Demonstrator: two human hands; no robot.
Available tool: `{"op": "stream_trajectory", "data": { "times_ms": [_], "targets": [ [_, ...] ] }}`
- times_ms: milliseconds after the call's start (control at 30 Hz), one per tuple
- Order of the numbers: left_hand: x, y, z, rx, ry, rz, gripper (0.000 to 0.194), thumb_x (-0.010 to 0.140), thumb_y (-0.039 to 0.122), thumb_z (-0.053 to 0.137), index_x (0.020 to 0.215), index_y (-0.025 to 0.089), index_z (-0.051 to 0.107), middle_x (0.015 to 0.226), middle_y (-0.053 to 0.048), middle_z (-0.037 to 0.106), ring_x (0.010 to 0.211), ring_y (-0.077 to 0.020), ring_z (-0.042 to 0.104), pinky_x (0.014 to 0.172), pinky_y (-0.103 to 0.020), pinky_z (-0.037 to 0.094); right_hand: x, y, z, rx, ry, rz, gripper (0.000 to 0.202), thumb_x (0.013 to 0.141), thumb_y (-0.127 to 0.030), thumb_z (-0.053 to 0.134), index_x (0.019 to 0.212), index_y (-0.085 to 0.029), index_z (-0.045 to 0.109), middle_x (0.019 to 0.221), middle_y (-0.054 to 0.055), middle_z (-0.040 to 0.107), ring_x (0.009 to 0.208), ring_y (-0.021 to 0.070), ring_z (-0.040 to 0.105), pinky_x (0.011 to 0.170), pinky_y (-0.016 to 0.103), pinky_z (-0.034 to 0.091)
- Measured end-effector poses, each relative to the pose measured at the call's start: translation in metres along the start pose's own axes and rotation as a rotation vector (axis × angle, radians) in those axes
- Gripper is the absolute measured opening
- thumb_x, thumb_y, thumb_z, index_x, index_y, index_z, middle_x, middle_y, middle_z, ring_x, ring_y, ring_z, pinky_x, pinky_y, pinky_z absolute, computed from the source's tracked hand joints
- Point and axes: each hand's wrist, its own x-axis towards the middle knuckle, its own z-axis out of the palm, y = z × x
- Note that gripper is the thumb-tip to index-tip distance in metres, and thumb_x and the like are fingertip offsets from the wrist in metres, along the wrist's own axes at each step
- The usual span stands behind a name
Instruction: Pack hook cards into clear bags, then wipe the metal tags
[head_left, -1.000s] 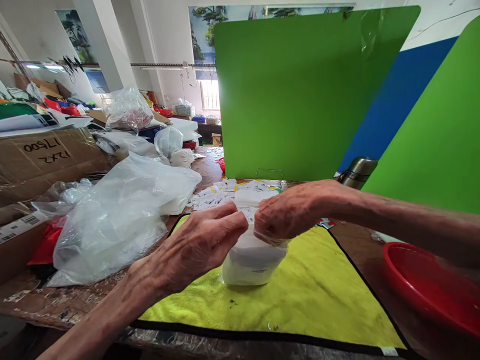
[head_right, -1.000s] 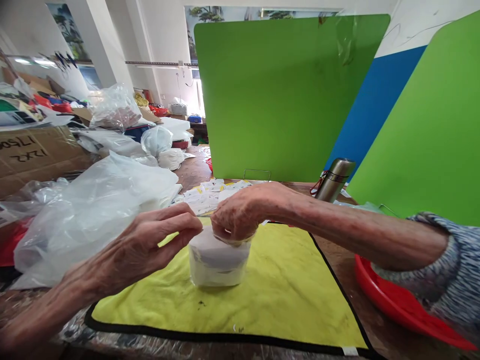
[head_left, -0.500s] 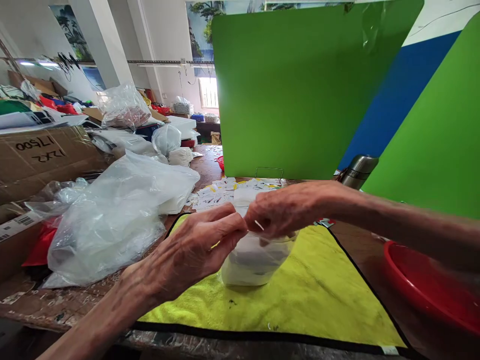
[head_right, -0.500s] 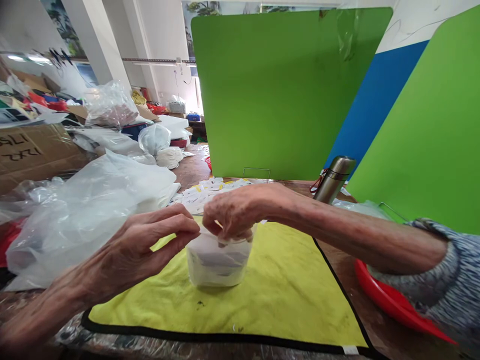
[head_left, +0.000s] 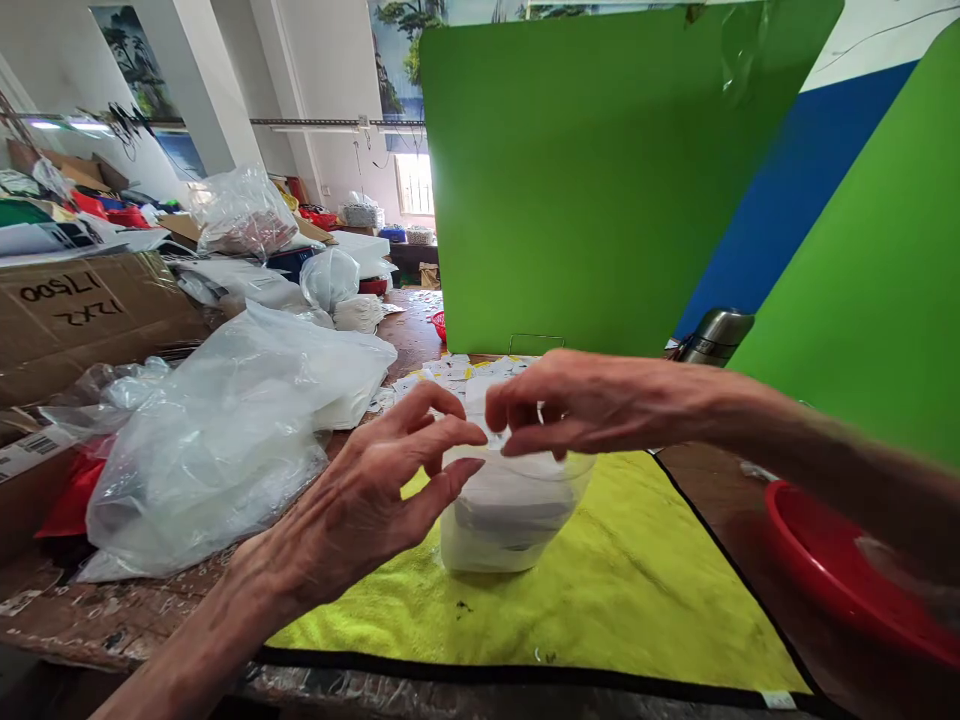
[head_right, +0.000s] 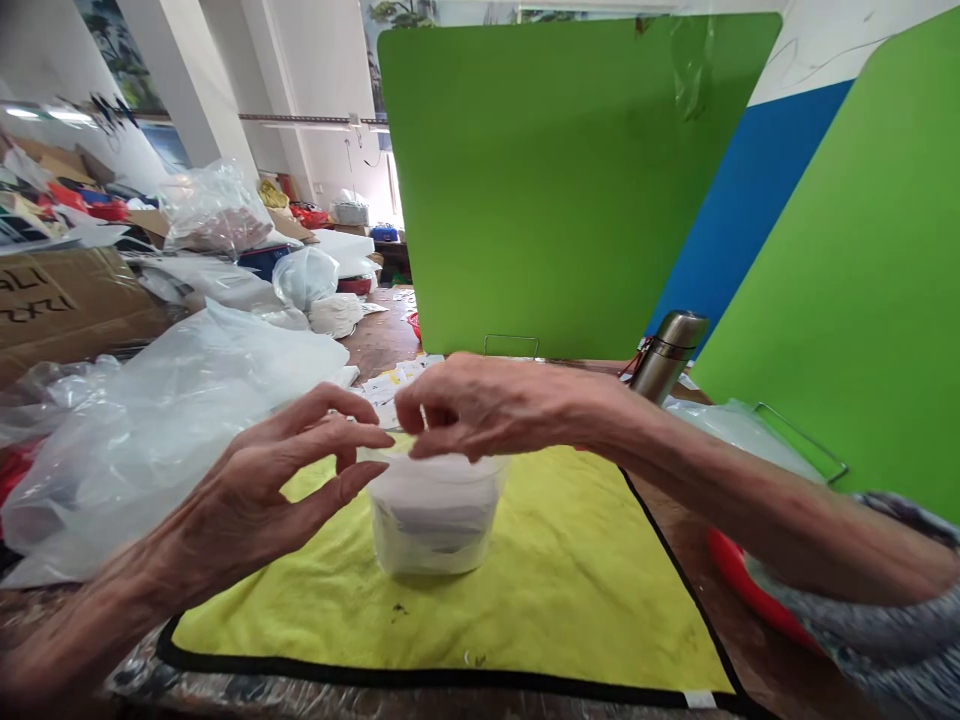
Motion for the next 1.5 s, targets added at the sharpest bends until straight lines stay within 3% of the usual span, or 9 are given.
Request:
{"op": "stream_trajectory", "data": {
  "times_ms": [100,200,400,600,667,833,1000,1200,1500],
  "targets": [
    [-0.009,-0.007,0.005,0.005,0.104,-0.086,0.021,0.085,0.023,0.061,0.106,0.025,0.061,0.117,-0.003,0.046,0.079,-0.0070,0.058,0.076,-0.023,0.050,-0.029,0.019,0.005,0.093,0.239,-0.032,0.032,0.078,-0.044,0.067,0.106,-0.028,0.065,0.127,0.001,0.056,0.112,0.0224,0.055,0.091,0.034,0.044],
    [-0.016,-0.012,0.013,-0.023,0.148,-0.156,0.028,0.083,0.026,0.063,0.111,0.029,0.060,0.123,-0.004,0.044,0.109,-0.0170,0.053,0.090,-0.029,0.048,-0.054,0.037,0.023,0.137,0.225,-0.012,0.038,0.076,-0.046,0.069,0.111,-0.031,0.064,0.147,0.001,0.038,0.133,0.0277,0.038,0.105,0.043,0.036],
    [-0.020,-0.017,0.029,-0.346,0.164,-0.298,0.029,0.082,0.032,0.065,0.110,0.031,0.059,0.120,-0.003,0.052,0.116,-0.0200,0.049,0.100,-0.034,0.041,-0.058,0.052,0.052,0.302,0.285,0.007,0.020,0.092,-0.037,0.053,0.085,-0.022,0.064,0.112,0.004,0.067,0.106,0.0195,0.061,0.092,0.033,0.045],
    [-0.018,-0.023,0.040,-0.716,0.273,-0.430,0.049,0.080,0.030,0.067,0.124,0.029,0.046,0.099,-0.001,0.063,0.095,-0.0167,0.059,0.091,-0.033,0.045,-0.051,0.056,0.063,0.364,0.458,0.050,0.022,0.090,-0.039,0.055,0.079,-0.021,0.063,0.092,0.001,0.071,0.088,0.0165,0.065,0.077,0.027,0.048],
    [-0.015,-0.022,0.041,-0.788,0.323,-0.497,0.040,0.077,0.031,0.070,0.114,0.023,0.054,0.092,-0.001,0.064,0.087,-0.0152,0.060,0.084,-0.030,0.046,-0.050,0.058,0.067,0.363,0.509,0.066,0.022,0.090,-0.039,0.057,0.079,-0.022,0.063,0.088,0.000,0.071,0.084,0.0157,0.064,0.076,0.026,0.048],
    [-0.010,-0.018,0.042,-0.777,0.368,-0.641,0.016,0.075,0.032,0.070,0.074,0.016,0.065,0.074,0.001,0.065,0.074,-0.0113,0.058,0.073,-0.022,0.046,-0.051,0.059,0.072,0.364,0.586,0.084,0.020,0.090,-0.039,0.056,0.083,-0.022,0.064,0.085,0.001,0.071,0.080,0.0153,0.065,0.073,0.026,0.049],
    [-0.014,-0.016,0.042,-0.748,0.430,-0.668,0.017,0.077,0.035,0.068,0.074,0.018,0.067,0.072,0.001,0.069,0.072,-0.0105,0.059,0.070,-0.020,0.045,-0.047,0.054,0.073,0.314,0.692,0.105,0.017,0.089,-0.034,0.058,0.079,-0.021,0.063,0.078,0.001,0.069,0.071,0.0148,0.063,0.066,0.027,0.048],
    [-0.015,-0.023,0.050,-0.902,0.477,-0.713,0.017,0.075,0.036,0.071,0.076,0.019,0.067,0.072,0.003,0.070,0.075,-0.0092,0.060,0.077,-0.018,0.046,-0.039,0.057,0.088,0.703,0.801,0.085,0.023,0.083,-0.029,0.065,0.103,-0.022,0.055,0.078,-0.001,0.065,0.073,0.0135,0.063,0.066,0.025,0.052],
    [-0.012,-0.023,0.046,-0.874,0.462,-0.675,0.014,0.068,0.030,0.077,0.068,0.018,0.069,0.070,0.003,0.064,0.067,-0.0073,0.056,0.065,-0.015,0.047,-0.040,0.057,0.094,0.608,0.851,0.157,0.012,0.084,-0.032,0.063,0.083,-0.020,0.061,0.074,0.000,0.064,0.067,0.0135,0.061,0.061,0.025,0.050]
  ]
}}
